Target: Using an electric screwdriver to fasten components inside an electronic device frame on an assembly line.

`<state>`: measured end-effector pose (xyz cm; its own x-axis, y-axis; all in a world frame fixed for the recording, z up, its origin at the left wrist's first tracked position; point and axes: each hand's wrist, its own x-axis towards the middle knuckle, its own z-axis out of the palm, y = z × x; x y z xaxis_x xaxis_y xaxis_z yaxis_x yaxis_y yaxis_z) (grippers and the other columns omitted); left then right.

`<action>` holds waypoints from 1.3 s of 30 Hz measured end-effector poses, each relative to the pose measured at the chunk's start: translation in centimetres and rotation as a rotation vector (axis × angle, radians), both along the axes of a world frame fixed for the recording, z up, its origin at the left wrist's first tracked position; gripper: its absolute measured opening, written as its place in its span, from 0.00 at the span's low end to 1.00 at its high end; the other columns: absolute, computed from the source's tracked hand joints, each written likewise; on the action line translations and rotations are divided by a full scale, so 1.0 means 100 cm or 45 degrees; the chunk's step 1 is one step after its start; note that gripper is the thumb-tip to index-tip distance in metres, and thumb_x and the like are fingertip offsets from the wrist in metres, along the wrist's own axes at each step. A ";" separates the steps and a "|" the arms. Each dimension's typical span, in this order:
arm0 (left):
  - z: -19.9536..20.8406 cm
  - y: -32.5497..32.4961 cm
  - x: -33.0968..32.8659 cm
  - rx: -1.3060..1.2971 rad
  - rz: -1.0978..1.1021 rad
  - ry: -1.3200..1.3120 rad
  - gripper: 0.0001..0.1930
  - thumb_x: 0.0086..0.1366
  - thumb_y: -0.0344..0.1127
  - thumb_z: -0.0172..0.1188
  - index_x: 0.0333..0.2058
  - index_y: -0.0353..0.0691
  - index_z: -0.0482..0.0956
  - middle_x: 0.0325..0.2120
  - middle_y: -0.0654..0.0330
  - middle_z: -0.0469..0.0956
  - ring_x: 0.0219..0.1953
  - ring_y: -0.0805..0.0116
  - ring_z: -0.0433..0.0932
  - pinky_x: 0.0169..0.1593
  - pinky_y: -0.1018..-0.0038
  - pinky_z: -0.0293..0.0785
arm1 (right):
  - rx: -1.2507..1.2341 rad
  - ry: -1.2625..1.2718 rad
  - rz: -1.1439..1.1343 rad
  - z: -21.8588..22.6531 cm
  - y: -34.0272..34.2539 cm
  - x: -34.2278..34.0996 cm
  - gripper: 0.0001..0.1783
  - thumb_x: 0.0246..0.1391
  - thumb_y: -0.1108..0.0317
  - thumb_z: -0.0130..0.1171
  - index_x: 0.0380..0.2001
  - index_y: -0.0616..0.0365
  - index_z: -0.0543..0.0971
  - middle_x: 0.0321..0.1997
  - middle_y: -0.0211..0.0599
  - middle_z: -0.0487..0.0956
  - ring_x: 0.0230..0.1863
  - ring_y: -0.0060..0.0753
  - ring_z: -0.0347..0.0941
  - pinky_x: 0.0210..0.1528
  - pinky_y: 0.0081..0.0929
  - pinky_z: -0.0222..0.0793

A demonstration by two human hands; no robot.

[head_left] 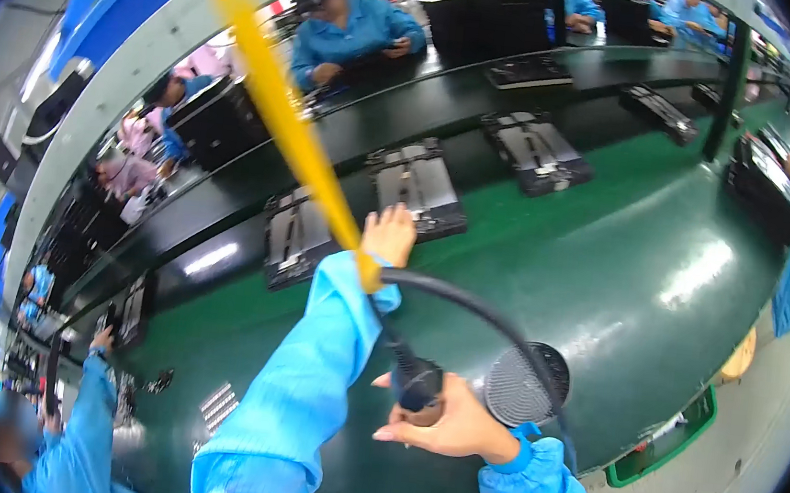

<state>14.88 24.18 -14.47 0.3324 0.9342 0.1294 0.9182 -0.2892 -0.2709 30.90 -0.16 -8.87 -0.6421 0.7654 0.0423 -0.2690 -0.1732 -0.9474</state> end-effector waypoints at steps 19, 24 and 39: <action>0.030 -0.248 -0.034 0.365 -0.481 -0.642 0.29 0.36 0.23 0.56 0.44 0.32 0.75 0.46 0.50 0.75 0.53 0.48 0.71 0.56 0.55 0.61 | 0.371 0.239 -1.019 0.021 0.009 0.083 0.18 0.37 0.85 0.66 0.30 0.60 0.69 0.16 0.33 0.73 0.16 0.22 0.70 0.18 0.19 0.66; 0.004 -0.325 -0.030 0.099 -0.429 -0.689 0.24 0.40 0.22 0.59 0.42 0.29 0.74 0.46 0.48 0.75 0.55 0.44 0.69 0.58 0.47 0.56 | 0.475 0.239 -1.075 -0.005 0.010 0.100 0.18 0.38 0.84 0.67 0.31 0.61 0.70 0.17 0.31 0.73 0.16 0.19 0.69 0.18 0.15 0.64; -0.019 -0.366 0.014 -0.186 -0.453 -0.932 0.24 0.35 0.32 0.71 0.35 0.31 0.78 0.43 0.54 0.78 0.55 0.50 0.70 0.61 0.33 0.34 | 0.566 0.122 -1.159 -0.017 0.018 0.099 0.18 0.41 0.84 0.66 0.35 0.61 0.70 0.18 0.31 0.74 0.17 0.18 0.69 0.18 0.16 0.64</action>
